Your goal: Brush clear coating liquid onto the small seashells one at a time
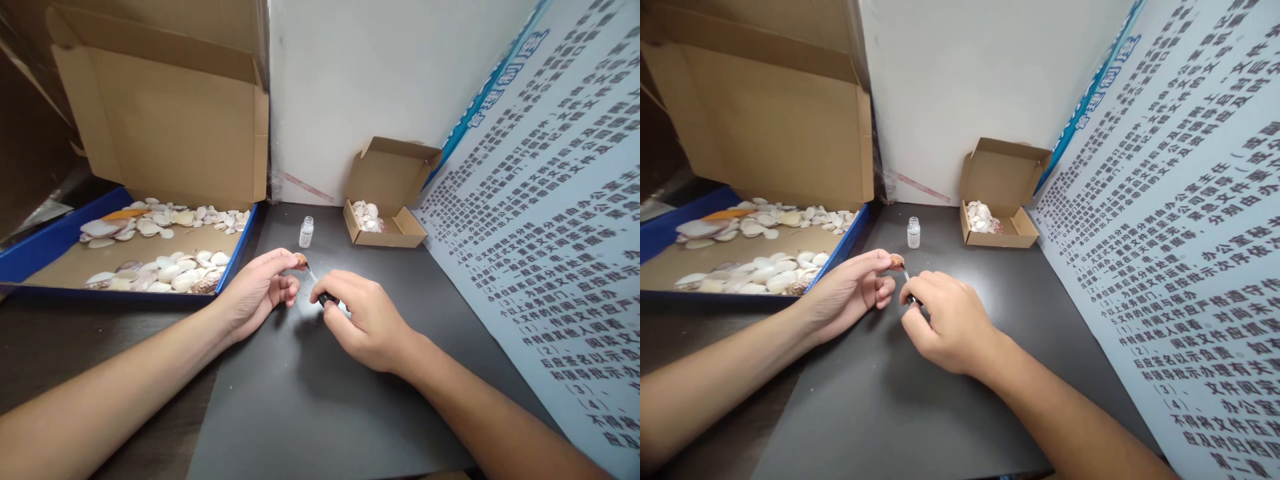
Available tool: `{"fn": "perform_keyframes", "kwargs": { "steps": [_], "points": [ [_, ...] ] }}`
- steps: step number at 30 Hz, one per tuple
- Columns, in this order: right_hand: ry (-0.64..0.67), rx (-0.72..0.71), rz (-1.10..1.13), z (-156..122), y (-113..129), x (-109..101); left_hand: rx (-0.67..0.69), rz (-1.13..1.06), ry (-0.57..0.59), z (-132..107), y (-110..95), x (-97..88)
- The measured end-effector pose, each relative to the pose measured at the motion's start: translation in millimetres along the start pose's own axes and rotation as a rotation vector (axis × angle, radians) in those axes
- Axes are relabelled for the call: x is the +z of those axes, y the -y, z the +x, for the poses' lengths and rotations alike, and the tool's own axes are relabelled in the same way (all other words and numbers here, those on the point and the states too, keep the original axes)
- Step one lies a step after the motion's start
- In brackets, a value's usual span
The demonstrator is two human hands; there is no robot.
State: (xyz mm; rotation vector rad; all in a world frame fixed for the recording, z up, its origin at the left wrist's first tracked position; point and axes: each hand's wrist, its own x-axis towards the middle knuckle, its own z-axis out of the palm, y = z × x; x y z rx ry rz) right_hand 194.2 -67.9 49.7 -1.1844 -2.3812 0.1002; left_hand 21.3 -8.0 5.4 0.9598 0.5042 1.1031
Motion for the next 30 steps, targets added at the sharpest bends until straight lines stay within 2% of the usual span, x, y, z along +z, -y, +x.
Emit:
{"fn": "perform_keyframes", "kwargs": {
  "steps": [3, 8, 13, 19, 25, 30],
  "points": [
    [-0.014, 0.041, -0.015, 0.8, -0.6, 0.1, 0.003, -0.006, -0.005, 0.4, 0.0, -0.7],
    [-0.031, -0.046, 0.034, 0.7, -1.1, 0.3, 0.000, -0.012, -0.006, 0.0, 0.2, -0.9],
    [-0.014, 0.047, -0.022, 0.3, -2.1, 0.6, 0.011, -0.005, -0.006, 0.7, 1.2, -1.1],
    [-0.026, -0.085, 0.076, 0.4, -0.2, 0.2, 0.017, -0.005, -0.011, -0.2, 0.9, -1.5],
    [-0.042, 0.039, 0.015, 0.1, -0.2, -0.5, 0.009, 0.001, -0.044, -0.1, 0.1, 0.1],
    [-0.049, -0.049, 0.083, 0.0, 0.4, -0.6, 0.010, -0.001, -0.037, -0.5, 0.5, 0.1]
  ]
}}
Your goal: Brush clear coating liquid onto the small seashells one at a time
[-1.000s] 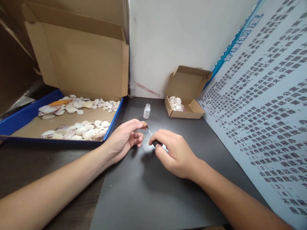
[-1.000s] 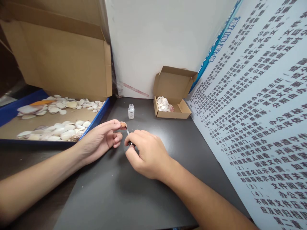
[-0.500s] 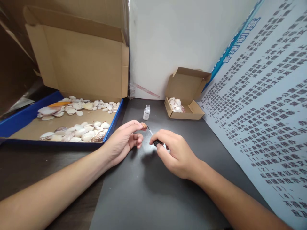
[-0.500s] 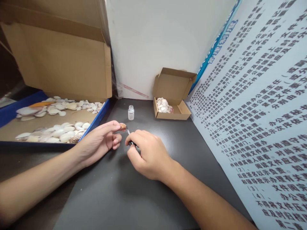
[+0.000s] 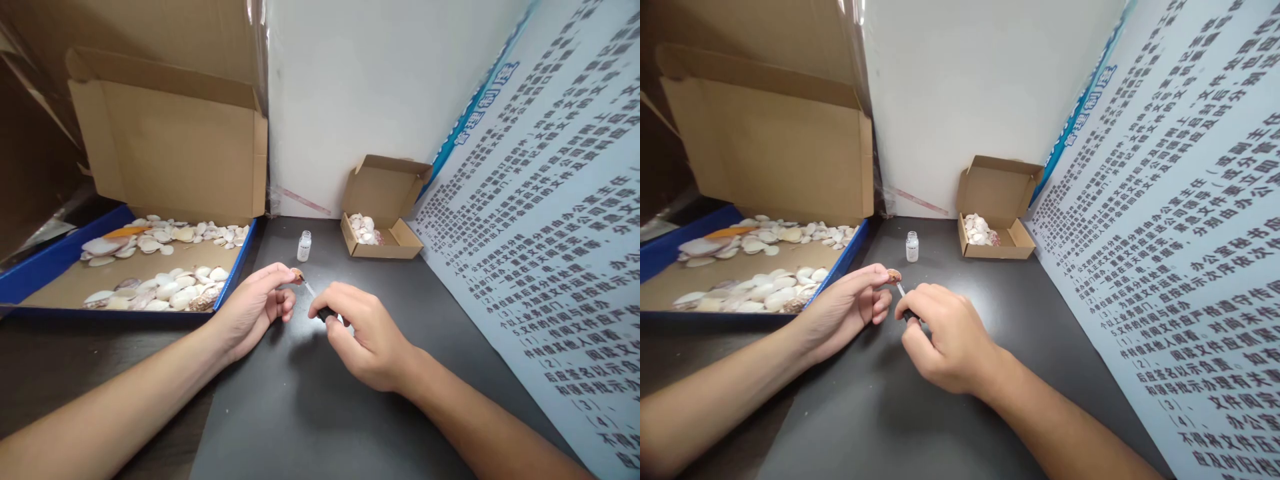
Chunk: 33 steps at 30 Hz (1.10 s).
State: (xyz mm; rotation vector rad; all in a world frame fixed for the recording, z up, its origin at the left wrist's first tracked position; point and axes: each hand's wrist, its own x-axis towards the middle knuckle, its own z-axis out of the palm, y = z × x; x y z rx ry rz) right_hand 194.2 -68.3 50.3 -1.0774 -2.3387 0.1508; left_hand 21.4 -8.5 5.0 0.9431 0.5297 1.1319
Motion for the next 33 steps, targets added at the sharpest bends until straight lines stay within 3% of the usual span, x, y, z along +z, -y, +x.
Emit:
{"fn": "perform_keyframes", "kwargs": {
  "steps": [6, 11, 17, 22, 28, 33],
  "points": [
    [0.009, 0.104, -0.066, 2.0, -4.1, -0.1, -0.008, 0.015, 0.012, 0.0, -0.5, 0.1],
    [0.005, -0.004, 0.034, 1.1, -3.8, -2.6, -0.020, 0.014, 0.028, 0.7, -2.4, 0.9],
    [0.035, 0.114, -0.043, 2.1, -4.7, -2.1, -0.035, 0.016, 0.036, 0.7, -2.5, 0.3],
    [0.018, 0.025, 0.035, 2.0, -4.1, -3.7, -0.044, 0.010, 0.031, 0.7, -2.1, -0.5],
    [0.071, 0.135, -0.056, 2.9, -5.1, -0.7, -0.073, 0.002, 0.035, -0.7, -5.1, 2.5],
    [0.039, 0.061, 0.000, 3.3, -5.2, -1.1, -0.084, 0.027, 0.069, -0.1, -5.3, 1.4]
  ]
}}
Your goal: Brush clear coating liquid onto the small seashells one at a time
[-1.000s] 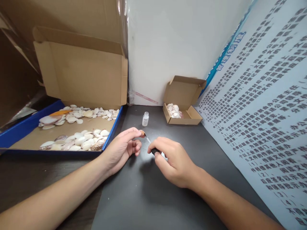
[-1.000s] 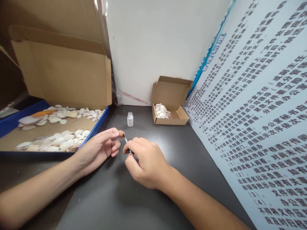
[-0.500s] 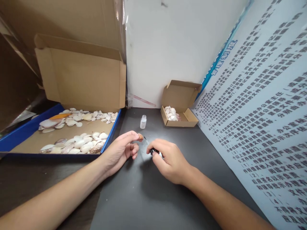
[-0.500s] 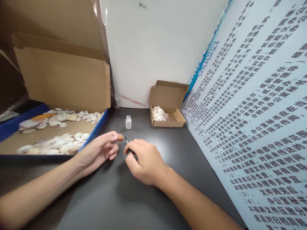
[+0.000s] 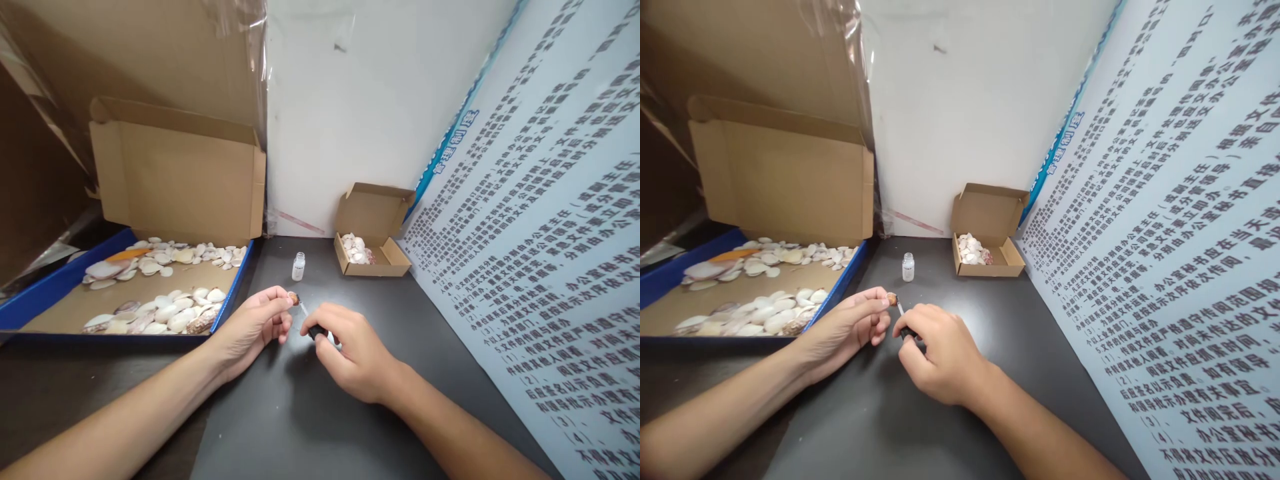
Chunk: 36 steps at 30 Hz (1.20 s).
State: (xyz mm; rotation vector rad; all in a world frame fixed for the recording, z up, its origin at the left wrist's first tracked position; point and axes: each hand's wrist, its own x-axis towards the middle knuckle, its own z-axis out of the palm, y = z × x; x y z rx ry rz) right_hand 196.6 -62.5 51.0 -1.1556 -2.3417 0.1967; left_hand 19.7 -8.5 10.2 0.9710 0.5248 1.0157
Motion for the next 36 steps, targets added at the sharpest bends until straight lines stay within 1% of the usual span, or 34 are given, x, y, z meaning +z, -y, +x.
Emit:
{"fn": "perform_keyframes", "kwargs": {
  "steps": [2, 3, 6, 8, 17, 22, 28, 32, 34, 36],
  "points": [
    [0.003, -0.026, 0.013, -0.6, 0.4, -0.4, 0.003, 0.009, 0.008, -0.1, 0.6, -0.5],
    [0.006, -0.015, 0.004, -0.8, 0.5, -0.5, 0.002, 0.011, 0.009, -0.3, 0.9, -0.6],
    [0.020, 0.060, -0.047, -0.7, 0.3, -0.8, 0.004, 0.005, -0.003, -1.1, 1.5, -0.3],
    [0.025, 0.084, -0.064, -0.4, 0.3, -1.1, 0.011, 0.000, -0.009, -1.6, 1.6, -0.1],
    [0.051, 0.024, -0.041, -1.1, 2.1, 0.1, 0.003, 0.004, -0.046, -1.2, 0.0, 1.5],
    [0.040, 0.005, -0.029, -1.6, 2.4, 0.4, -0.005, 0.029, -0.029, 0.0, 0.6, 1.4],
    [0.006, -0.007, -0.018, -1.4, 2.8, -1.9, 0.039, 0.022, -0.071, -0.9, -1.8, 0.7],
    [-0.043, -0.033, -0.002, -2.0, 3.6, -3.0, 0.069, 0.014, -0.097, -1.9, -3.9, 0.7],
    [-0.054, -0.028, -0.006, -2.4, 4.2, -3.5, 0.061, 0.024, -0.086, -2.1, -3.5, 0.9],
    [-0.038, -0.021, -0.015, -2.5, 4.3, -3.2, 0.044, 0.037, -0.062, -2.3, -2.2, 1.3]
  ]
}}
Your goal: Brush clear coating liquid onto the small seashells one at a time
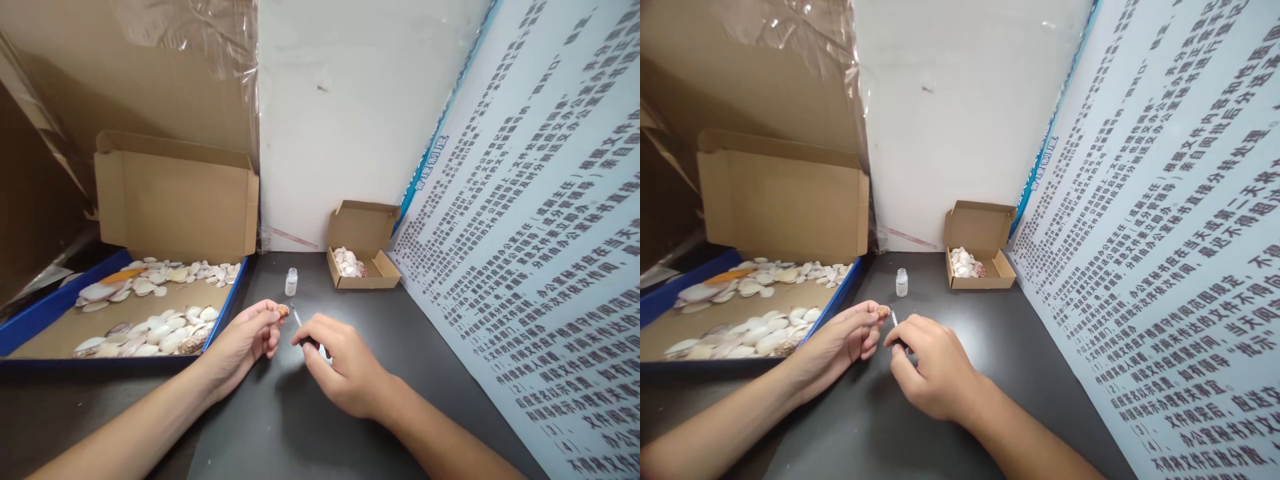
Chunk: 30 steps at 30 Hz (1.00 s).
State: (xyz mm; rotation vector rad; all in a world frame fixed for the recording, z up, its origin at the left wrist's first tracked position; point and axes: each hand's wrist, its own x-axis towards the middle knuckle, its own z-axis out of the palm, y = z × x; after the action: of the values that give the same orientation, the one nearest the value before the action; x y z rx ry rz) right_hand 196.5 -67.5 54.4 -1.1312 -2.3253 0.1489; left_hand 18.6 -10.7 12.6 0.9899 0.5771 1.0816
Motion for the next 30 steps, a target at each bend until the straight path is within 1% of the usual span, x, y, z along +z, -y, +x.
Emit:
{"fn": "perform_keyframes", "kwargs": {
  "steps": [3, 8, 10, 14, 16, 20, 23, 26, 28, 30],
  "points": [
    [0.045, 0.003, -0.023, 0.2, -1.5, 2.0, -0.020, 0.007, 0.025, -0.5, 1.9, 1.1],
    [0.058, 0.100, -0.079, 0.1, -6.0, 4.7, -0.019, 0.005, 0.009, -0.7, 2.6, 2.0],
    [0.044, 0.084, -0.060, -0.4, -6.0, 3.8, -0.019, 0.010, 0.017, -0.6, 3.3, 1.1],
    [-0.005, 0.001, 0.016, -1.5, -2.7, 1.2, 0.000, 0.010, 0.023, -1.0, 5.9, -0.9],
    [0.001, -0.022, 0.040, -1.5, -1.8, 1.2, 0.010, -0.001, 0.019, -1.8, 6.7, -0.9],
    [0.063, 0.030, 0.024, -0.1, -4.5, 4.1, 0.005, -0.015, 0.021, -3.2, 5.9, 0.9],
    [0.048, 0.061, 0.021, 0.5, -7.0, 5.3, 0.014, -0.011, 0.019, -2.5, 5.5, 1.2],
    [0.005, -0.001, 0.061, 0.1, -6.7, 4.5, 0.019, -0.011, 0.021, -0.5, 6.8, -0.3],
    [0.002, -0.040, 0.082, -0.2, -6.2, 3.7, 0.017, -0.015, 0.029, 0.7, 7.6, -1.6],
    [0.012, -0.034, 0.075, -0.2, -6.5, 3.2, 0.019, -0.020, 0.026, 1.4, 7.6, -2.2]
  ]
}}
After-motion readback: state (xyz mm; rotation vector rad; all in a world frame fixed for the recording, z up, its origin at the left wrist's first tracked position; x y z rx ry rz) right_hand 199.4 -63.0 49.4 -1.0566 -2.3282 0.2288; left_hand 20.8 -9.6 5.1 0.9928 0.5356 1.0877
